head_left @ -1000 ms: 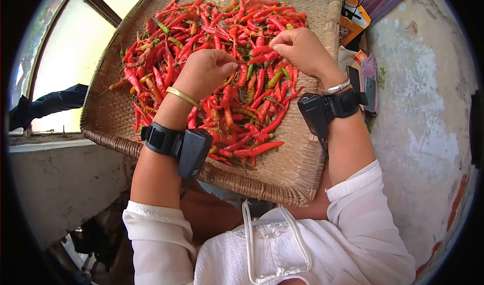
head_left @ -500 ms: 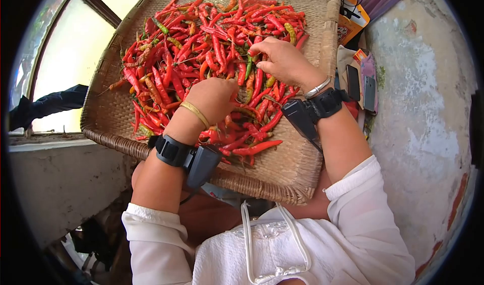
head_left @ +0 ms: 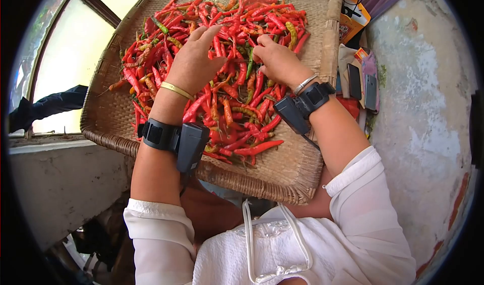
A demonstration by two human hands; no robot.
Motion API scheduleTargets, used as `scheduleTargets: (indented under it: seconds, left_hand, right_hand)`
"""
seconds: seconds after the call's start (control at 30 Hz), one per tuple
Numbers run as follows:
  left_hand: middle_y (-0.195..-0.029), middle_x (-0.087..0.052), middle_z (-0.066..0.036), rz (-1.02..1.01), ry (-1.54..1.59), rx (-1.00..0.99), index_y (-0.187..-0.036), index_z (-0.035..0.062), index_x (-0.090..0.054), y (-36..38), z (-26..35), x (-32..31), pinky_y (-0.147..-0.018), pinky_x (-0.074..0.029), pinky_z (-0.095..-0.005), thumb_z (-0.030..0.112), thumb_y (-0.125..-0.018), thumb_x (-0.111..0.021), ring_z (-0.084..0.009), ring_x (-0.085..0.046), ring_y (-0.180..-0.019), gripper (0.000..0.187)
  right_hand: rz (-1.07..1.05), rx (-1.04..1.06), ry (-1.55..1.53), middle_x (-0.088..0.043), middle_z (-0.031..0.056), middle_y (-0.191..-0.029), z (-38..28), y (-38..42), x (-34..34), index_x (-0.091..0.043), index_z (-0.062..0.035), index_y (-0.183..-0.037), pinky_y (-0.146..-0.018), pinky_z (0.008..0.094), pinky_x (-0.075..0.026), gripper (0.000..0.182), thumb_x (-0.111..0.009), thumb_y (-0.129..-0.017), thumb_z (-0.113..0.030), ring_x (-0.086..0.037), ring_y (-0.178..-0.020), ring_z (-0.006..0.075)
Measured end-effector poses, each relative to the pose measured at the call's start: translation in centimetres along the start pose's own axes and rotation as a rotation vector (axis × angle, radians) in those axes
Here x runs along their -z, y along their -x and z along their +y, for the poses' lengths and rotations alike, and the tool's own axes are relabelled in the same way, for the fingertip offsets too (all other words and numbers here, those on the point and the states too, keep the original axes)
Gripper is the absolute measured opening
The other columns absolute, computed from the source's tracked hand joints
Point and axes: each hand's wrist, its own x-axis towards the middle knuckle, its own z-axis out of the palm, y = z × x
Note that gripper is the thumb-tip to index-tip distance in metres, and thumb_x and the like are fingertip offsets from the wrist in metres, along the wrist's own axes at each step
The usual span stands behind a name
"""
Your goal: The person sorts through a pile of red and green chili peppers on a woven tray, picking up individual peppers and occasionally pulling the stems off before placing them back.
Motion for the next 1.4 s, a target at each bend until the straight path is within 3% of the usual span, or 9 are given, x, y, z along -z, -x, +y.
scheduleTargets:
  seconds: [0.07,0.13,0.37,0.5,0.73,0.97,1.1,1.17,1.4]
  left_hand:
    - [-0.109,-0.054,-0.017,-0.097,-0.181,-0.142,-0.113,0.002,-0.05,0.4,-0.2,-0.1,-0.073,-0.048,-0.0334,0.011,-0.072,-0.063,-0.0265,-0.059,-0.082,0.044]
    - [-0.098,-0.058,-0.018,-0.512,-0.381,0.071,-0.105,0.004,-0.055,1.1,0.0,0.0,-0.075,-0.046,-0.0395,0.015,-0.071,-0.061,-0.0324,-0.057,-0.084,0.037]
    - [-0.079,-0.059,-0.013,-0.534,-0.454,0.086,-0.091,0.0095,-0.061,3.4,2.3,-0.4,-0.067,-0.046,-0.0403,0.018,-0.071,-0.058,-0.0305,-0.057,-0.078,0.022]
    - [-0.074,-0.061,-0.01,-0.649,-0.449,-0.02,-0.091,0.0123,-0.062,4.7,3.0,-1.1,-0.062,-0.048,-0.0383,0.013,-0.07,-0.054,-0.0279,-0.059,-0.072,0.023]
    - [-0.073,-0.062,-0.008,-0.741,-0.392,-0.055,-0.092,0.0157,-0.064,5.3,2.5,-2.5,-0.061,-0.049,-0.0365,0.012,-0.07,-0.054,-0.025,-0.06,-0.071,0.024]
    - [-0.073,-0.062,-0.007,-0.847,-0.168,-0.094,-0.079,0.0163,-0.065,4.7,4.0,-2.4,-0.064,-0.048,-0.0375,0.019,-0.071,-0.058,-0.0261,-0.06,-0.073,0.011]
    - [-0.073,-0.061,-0.007,-0.81,-0.099,-0.074,-0.078,0.016,-0.066,4.7,4.7,-1.7,-0.064,-0.047,-0.0372,0.019,-0.071,-0.058,-0.0262,-0.059,-0.073,0.011]
    - [-0.069,-0.059,-0.006,-0.431,-0.108,-0.231,-0.076,0.0132,-0.066,4.8,4.0,-0.7,-0.062,-0.047,-0.0347,0.018,-0.071,-0.06,-0.0244,-0.058,-0.07,0.01]
    - [-0.066,-0.057,-0.01,-0.143,0.038,-0.205,-0.078,0.0051,-0.063,4.4,3.2,1.7,-0.062,-0.046,-0.0331,0.011,-0.068,-0.064,-0.0265,-0.057,-0.067,0.012]
  right_hand:
    - [0.128,0.087,-0.042,-0.048,0.0099,-0.09,1.0,-0.4,-0.5,-0.052,-0.0039,-0.078,-0.068,0.0372,-0.045,0.012,-0.059,-0.069,-0.006,-0.055,-0.076,0.0288]
    - [0.257,0.171,-0.084,-0.05,0.0102,-0.083,1.2,-0.5,-0.4,-0.051,-0.0034,-0.074,-0.066,0.037,-0.045,0.01,-0.059,-0.069,-0.006,-0.054,-0.073,0.0288]
    - [0.32,0.015,-0.003,-0.054,0.0149,-0.08,-0.1,1.7,4.0,-0.057,-0.0024,-0.075,-0.068,0.0399,-0.047,0.011,-0.06,-0.071,-0.012,-0.057,-0.076,0.0319]
    - [0.065,-0.066,0.163,-0.058,0.0158,-0.082,-0.7,3.6,5.0,-0.062,-0.0047,-0.085,-0.069,0.039,-0.047,0.019,-0.062,-0.068,-0.012,-0.058,-0.079,0.0316]
    - [-0.538,0.155,-0.134,-0.062,0.0143,-0.08,-2.5,3.6,1.5,-0.062,-0.005,-0.089,-0.07,0.0367,-0.046,0.024,-0.064,-0.067,-0.013,-0.059,-0.079,0.0299]
    - [-0.614,0.059,0.264,-0.062,0.0125,-0.082,-3.3,3.6,0.0,-0.063,-0.0077,-0.088,-0.069,0.038,-0.047,0.021,-0.061,-0.067,-0.01,-0.06,-0.082,0.0285]
    - [-0.493,0.074,0.361,-0.062,0.0129,-0.077,-3.7,4.1,0.1,-0.063,-0.0077,-0.079,-0.064,0.0383,-0.048,0.013,-0.059,-0.067,-0.01,-0.06,-0.075,0.0286]
    - [-0.464,0.092,0.414,-0.061,0.0134,-0.074,-4.0,4.7,1.4,-0.063,-0.0073,-0.076,-0.062,0.0382,-0.048,0.011,-0.059,-0.066,-0.011,-0.06,-0.073,0.0289]
    - [-0.133,0.051,0.146,-0.06,0.0119,-0.068,-3.0,8.0,6.8,-0.063,-0.0084,-0.07,-0.061,0.0387,-0.045,0.008,-0.058,-0.064,-0.008,-0.059,-0.07,0.0305]
